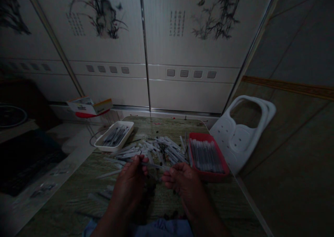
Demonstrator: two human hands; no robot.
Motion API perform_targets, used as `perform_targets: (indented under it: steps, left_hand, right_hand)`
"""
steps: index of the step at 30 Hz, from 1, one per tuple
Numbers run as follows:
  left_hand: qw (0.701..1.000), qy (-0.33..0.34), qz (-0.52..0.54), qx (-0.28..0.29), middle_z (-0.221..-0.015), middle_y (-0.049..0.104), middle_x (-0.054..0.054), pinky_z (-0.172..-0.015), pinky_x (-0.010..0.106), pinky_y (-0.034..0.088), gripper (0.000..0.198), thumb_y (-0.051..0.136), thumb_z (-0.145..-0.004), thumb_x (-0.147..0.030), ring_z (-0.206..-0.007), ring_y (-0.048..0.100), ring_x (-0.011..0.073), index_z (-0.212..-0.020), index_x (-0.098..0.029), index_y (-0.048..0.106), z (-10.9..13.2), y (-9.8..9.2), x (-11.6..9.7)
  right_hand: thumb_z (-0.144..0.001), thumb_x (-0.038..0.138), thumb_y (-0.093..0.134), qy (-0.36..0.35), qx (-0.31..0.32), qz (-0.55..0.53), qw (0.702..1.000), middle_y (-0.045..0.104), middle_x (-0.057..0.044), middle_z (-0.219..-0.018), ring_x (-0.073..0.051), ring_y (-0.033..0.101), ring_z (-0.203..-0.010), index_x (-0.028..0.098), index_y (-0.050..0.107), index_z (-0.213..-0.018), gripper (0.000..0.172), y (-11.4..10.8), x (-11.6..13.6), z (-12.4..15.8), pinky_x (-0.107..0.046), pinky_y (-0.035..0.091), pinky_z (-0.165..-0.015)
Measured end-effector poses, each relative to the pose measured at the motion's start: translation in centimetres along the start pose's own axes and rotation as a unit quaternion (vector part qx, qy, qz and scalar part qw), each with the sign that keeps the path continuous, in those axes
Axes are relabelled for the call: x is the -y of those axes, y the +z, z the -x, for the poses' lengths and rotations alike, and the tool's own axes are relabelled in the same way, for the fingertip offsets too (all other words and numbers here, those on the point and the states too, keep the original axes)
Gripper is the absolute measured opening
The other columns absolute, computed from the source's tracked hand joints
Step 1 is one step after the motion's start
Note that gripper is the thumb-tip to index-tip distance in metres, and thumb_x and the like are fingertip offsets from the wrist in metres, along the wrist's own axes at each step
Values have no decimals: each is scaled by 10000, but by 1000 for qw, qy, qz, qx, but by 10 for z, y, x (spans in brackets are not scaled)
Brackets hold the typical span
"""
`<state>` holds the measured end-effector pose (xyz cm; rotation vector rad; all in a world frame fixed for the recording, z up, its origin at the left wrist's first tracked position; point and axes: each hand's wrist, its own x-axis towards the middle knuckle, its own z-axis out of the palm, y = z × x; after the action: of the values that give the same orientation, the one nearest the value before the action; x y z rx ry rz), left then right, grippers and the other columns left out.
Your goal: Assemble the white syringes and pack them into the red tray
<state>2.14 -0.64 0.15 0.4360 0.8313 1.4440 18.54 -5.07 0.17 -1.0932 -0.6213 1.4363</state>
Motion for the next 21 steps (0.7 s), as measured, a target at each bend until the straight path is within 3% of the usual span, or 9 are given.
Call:
perform_targets:
  steps: [21]
  left_hand:
    - [998,-45,-9,42,-865,681,26,-605,197,484,276,762,-845,-369,-638,582,84,-969,-154,642,6,6,4]
  right_hand:
    - [-752,358,857,12,11,-4,1000,762,-57,-799,-149,719,-673,164,611,-967,380,2,2,1,-215,537,-593]
